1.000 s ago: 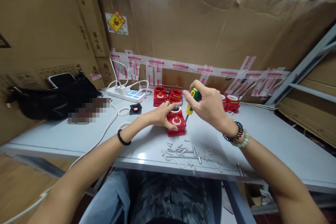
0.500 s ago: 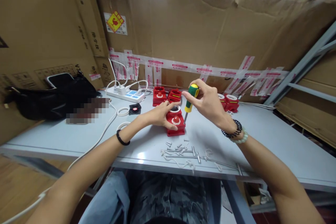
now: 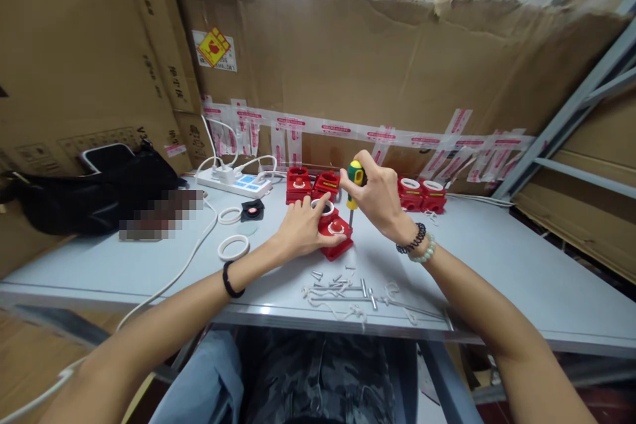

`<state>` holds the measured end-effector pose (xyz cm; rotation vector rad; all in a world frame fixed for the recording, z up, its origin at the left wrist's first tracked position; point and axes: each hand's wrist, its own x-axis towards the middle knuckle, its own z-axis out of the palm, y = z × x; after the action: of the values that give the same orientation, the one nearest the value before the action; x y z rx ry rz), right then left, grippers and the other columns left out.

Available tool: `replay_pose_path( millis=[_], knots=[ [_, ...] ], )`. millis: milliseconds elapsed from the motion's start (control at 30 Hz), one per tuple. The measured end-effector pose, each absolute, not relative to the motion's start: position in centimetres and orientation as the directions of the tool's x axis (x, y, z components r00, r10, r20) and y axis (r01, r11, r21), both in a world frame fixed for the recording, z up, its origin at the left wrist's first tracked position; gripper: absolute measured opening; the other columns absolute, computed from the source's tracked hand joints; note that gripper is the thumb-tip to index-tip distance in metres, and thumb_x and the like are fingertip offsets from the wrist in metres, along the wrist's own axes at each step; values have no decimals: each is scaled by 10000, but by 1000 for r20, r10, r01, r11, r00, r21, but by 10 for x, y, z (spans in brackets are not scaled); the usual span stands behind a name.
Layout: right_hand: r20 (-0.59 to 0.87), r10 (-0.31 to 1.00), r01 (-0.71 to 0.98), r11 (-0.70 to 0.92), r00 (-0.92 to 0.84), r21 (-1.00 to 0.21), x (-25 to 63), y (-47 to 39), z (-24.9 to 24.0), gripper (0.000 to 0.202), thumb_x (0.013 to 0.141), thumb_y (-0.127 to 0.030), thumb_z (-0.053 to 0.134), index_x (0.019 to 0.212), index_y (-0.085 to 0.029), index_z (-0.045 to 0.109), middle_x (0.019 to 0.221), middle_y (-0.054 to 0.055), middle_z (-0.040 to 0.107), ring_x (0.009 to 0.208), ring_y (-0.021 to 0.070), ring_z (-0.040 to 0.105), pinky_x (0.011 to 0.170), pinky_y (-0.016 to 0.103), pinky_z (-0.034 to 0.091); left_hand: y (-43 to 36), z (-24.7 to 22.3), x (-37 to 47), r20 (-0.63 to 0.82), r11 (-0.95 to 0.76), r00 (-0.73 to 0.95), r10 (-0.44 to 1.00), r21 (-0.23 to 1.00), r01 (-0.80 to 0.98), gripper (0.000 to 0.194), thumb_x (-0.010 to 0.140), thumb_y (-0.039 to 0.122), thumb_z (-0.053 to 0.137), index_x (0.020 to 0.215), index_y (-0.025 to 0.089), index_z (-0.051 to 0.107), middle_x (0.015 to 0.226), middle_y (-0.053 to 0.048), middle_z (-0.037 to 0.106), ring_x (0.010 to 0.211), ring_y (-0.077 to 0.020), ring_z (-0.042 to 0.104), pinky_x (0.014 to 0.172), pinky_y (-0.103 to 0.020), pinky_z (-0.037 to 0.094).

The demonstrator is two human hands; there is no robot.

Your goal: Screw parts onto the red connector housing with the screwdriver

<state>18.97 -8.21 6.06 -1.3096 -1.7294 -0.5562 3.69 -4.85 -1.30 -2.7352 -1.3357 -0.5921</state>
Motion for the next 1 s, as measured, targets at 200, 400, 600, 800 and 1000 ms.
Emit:
replay_pose_path(
  millis=[200,400,600,800,1000],
  knots=[
    [870,490,939,321,-54,-122,198,-68,57,141,831,-332,545,818,-192,539,561,-39,498,452,87,366,493,232,292,-55,-7,34,349,-639,580,736,76,765,805,809,718,380,1440,225,294,1164,-169,484,921,-331,586,836,-463,427],
    [881,472,941,304,-15,-146,207,-53,54,149,835,-339,536,849,-191,547,582,-37,505,466,90,383,510,236,298,-62,2,26,286,-681,636,717,94,726,797,753,532,597,1391,129,340,1181,-178,480,893,-310,623,786,-396,480],
    [873,485,916,373,-56,-148,208,-55,56,141,834,-332,549,824,-194,519,574,-51,464,472,85,373,505,237,306,-47,5,19,335,-719,649,684,155,678,598,682,456,687,1169,173,486,1094,-112,506,897,-284,594,763,-389,480],
    [857,502,811,546,-113,-213,211,-64,59,175,811,-336,595,791,-206,481,570,-73,433,474,71,367,490,219,326,-16,-1,12,275,-781,769,577,462,420,752,606,549,740,1172,190,400,1172,-113,531,1039,-288,548,861,-398,457],
    [905,414,746,571,97,-342,216,-66,71,180,807,-334,598,758,-216,472,594,-62,438,507,83,400,511,239,362,-12,-3,11,207,-783,842,497,526,333,721,684,506,714,1282,259,395,1357,-86,477,1215,-273,484,1002,-381,381]
  ],
)
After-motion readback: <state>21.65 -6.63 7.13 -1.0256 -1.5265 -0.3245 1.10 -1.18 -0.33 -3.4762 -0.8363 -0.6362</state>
